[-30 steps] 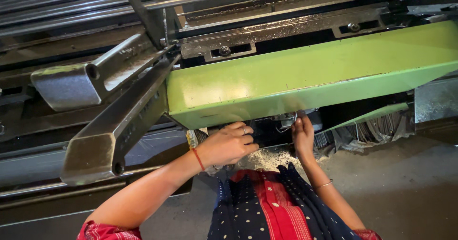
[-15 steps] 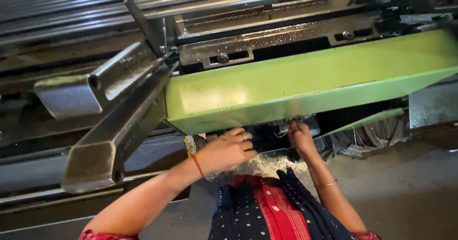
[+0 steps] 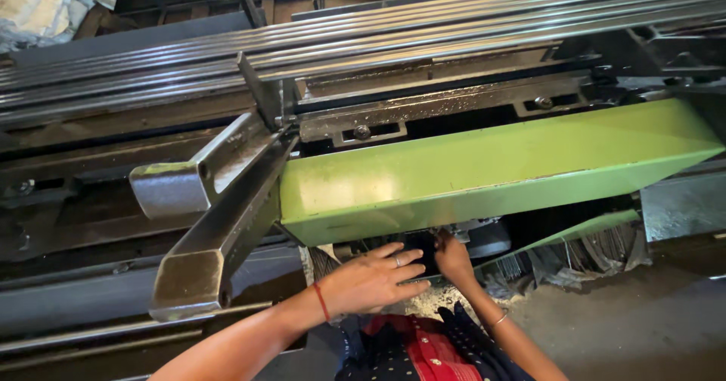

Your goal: The person uses both hands to manipulate a small component or knob on the underside of a green industrial machine. The hands repeatedly reach into a confined space to turn or adjust the part while the camera shakes significantly.

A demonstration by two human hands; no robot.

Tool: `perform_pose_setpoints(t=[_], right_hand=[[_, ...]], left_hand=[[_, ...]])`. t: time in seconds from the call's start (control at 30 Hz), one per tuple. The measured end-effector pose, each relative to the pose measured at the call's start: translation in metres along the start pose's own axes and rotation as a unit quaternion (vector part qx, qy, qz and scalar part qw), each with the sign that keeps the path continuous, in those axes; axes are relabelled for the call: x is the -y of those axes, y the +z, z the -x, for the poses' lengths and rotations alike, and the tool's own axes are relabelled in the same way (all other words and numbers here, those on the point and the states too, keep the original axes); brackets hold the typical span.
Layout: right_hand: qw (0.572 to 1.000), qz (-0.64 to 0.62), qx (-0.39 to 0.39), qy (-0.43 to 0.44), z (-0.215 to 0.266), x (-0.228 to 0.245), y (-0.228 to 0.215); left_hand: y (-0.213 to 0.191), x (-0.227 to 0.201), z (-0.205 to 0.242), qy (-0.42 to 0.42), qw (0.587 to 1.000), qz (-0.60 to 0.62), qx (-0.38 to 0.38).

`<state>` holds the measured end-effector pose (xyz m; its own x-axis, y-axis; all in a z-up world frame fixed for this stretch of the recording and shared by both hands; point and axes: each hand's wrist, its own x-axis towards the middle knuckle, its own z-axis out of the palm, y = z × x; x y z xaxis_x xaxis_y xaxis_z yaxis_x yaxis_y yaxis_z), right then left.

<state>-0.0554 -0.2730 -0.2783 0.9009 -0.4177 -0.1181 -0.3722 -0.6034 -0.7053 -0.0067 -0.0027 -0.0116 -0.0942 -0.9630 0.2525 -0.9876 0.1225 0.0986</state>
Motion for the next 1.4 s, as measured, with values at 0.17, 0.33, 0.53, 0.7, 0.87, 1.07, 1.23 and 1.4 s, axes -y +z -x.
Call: perform_pose_setpoints(t=[0.17,0.33,0.53,0.7,0.87,1.07,1.23,1.4], right_hand=[[0.987,0.145,0.045,0.059,0.005,0.032,-0.018],[0.985,0.146,0.047,0.074,0.001,0.019,-0.011],[0.998,0.014,0.05,-0.043,-0.018,-0.025,0.004],[0.998,0.045,0.047,-0.022,-0.022,-0.032,0.01],[0.997,0.033,0.05,-0.043,-0.023,-0.035,0.01],[0.998,0.044,0.019,-0.04,-0.016,-0.032,0.011],[0.999,0.004,0.028,-0.034,-0.015,-0.028,0.005],[0.989,-0.073,0.082,-0.096,-0.022,-0.024,-0.003]], left_hand=[[-0.003,0.003,-0.003,-0.019,0.999,0.028,0.002],[0.002,0.004,0.001,-0.035,0.996,0.081,-0.007],[0.017,0.008,-0.001,-0.034,0.994,0.102,0.02],[0.015,0.012,0.0,-0.078,0.992,0.061,0.083],[0.008,0.015,0.005,-0.091,0.991,0.082,0.044],[-0.004,0.008,-0.001,-0.045,0.997,0.059,0.0],[-0.01,0.004,-0.006,-0.014,1.0,0.003,-0.009],[-0.016,-0.005,-0.005,0.011,0.998,-0.011,-0.061]])
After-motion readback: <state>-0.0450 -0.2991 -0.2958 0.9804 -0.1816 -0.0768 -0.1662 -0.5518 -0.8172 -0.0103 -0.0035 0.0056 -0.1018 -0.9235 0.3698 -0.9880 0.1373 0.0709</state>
